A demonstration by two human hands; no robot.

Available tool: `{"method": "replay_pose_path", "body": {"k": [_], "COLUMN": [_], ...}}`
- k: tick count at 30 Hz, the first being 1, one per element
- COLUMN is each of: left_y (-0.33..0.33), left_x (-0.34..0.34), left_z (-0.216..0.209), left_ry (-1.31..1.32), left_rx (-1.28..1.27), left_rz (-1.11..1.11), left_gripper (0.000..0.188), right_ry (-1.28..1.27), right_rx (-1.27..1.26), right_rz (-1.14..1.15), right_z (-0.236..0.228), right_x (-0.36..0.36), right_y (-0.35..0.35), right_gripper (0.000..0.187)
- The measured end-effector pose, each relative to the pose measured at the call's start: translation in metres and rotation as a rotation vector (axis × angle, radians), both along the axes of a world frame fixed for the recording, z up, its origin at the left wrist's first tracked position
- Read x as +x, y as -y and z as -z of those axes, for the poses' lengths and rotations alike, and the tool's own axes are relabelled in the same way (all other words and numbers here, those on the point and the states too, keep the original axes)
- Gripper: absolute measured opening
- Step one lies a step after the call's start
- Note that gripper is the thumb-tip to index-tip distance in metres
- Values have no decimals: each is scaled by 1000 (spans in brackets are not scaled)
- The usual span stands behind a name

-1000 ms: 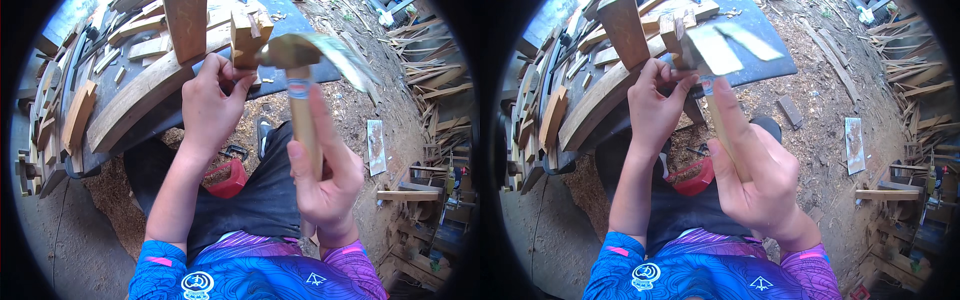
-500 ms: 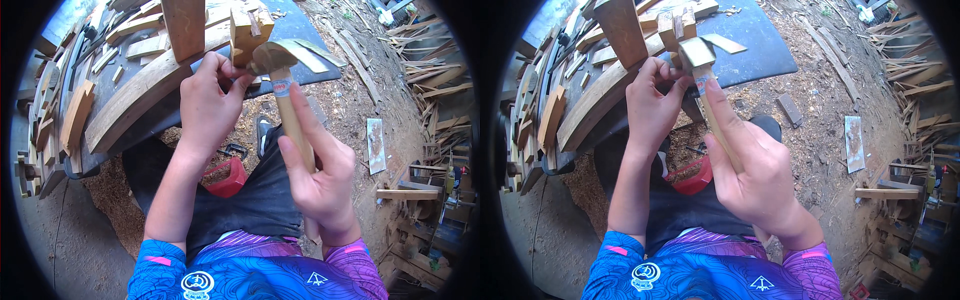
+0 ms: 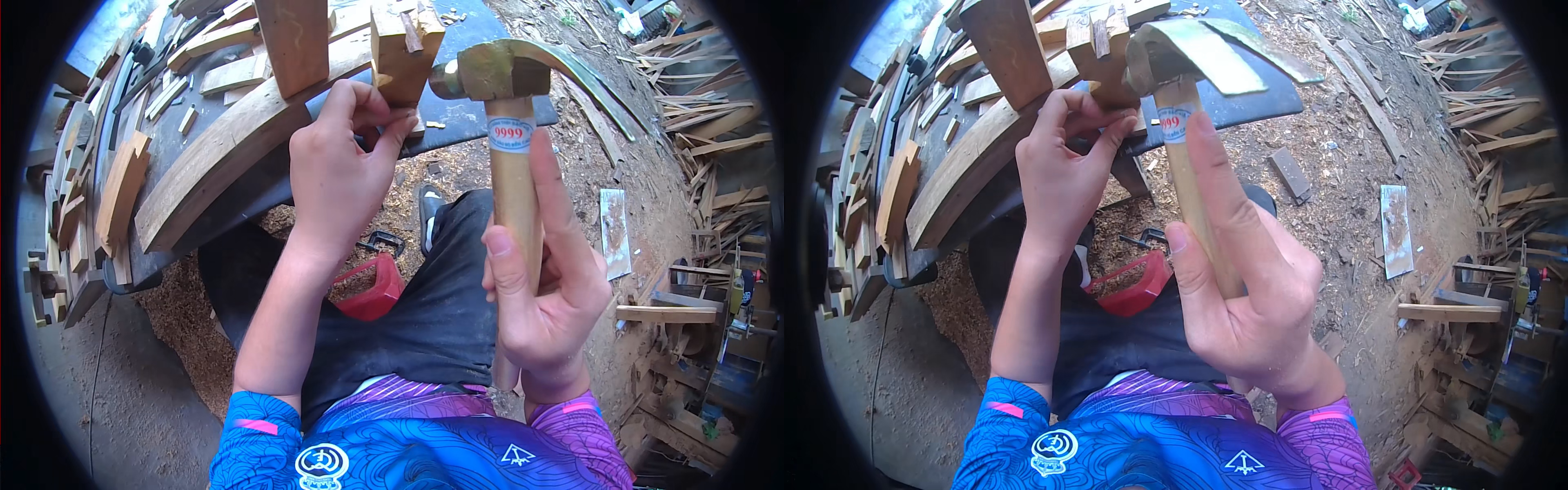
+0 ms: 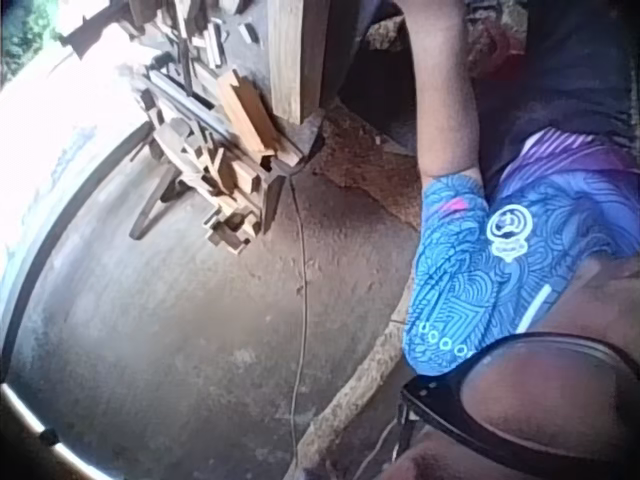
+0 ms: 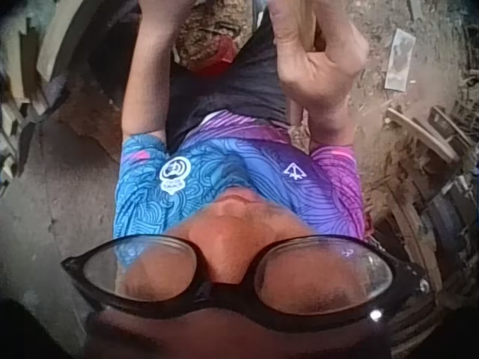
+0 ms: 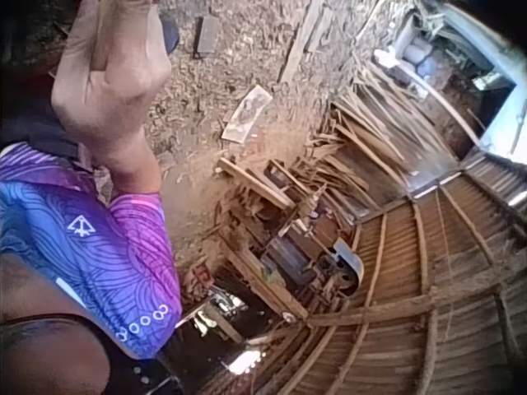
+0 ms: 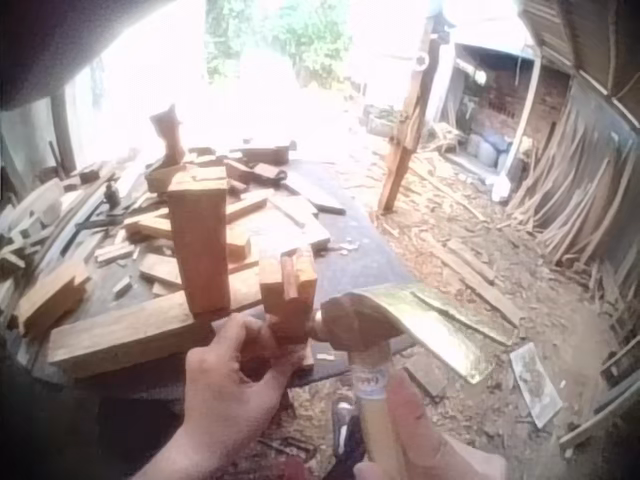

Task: Assembling wooden pieces by hammering them together into joints.

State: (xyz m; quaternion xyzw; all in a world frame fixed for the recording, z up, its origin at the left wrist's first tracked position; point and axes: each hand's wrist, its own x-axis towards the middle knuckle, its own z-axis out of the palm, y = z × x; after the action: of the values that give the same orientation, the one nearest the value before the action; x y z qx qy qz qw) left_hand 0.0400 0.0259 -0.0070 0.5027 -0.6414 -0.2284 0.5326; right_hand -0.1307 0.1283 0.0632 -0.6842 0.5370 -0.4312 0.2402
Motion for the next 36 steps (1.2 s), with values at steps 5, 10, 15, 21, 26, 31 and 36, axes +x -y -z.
{"method": "replay_pose_path", "body": {"k": [5, 10, 15, 21, 26, 31, 36], "left_y": [0, -1, -1, -5, -6, -2, 0], "left_x": [-4, -2, -3, -2, -6, -3, -2], "left_z": [2, 2, 2, -3, -4, 2, 0], "left_ry": [-80, -82, -84, -101, -87, 5, 61], "left_rx": [-8, -17, -6, 18, -3, -17, -56], "left_rz": [-2, 4, 25, 24, -35, -65, -56], "left_gripper": [14, 9, 9, 10, 23, 39, 38], "right_ry": [-11, -79, -86, -115, -108, -76, -112], "right_rx": [73, -40, 6, 21, -104, 63, -210], "right_rz": [-26, -122, -65, -92, -121, -75, -101], "right_z": [-3, 6, 3, 2, 9, -3, 8], "right_x": [0, 0, 1, 4, 3, 6, 3], "right_y": [6, 11, 12, 14, 18, 7, 19], "right_gripper": [58, 57, 57, 58, 58, 58, 58]}}
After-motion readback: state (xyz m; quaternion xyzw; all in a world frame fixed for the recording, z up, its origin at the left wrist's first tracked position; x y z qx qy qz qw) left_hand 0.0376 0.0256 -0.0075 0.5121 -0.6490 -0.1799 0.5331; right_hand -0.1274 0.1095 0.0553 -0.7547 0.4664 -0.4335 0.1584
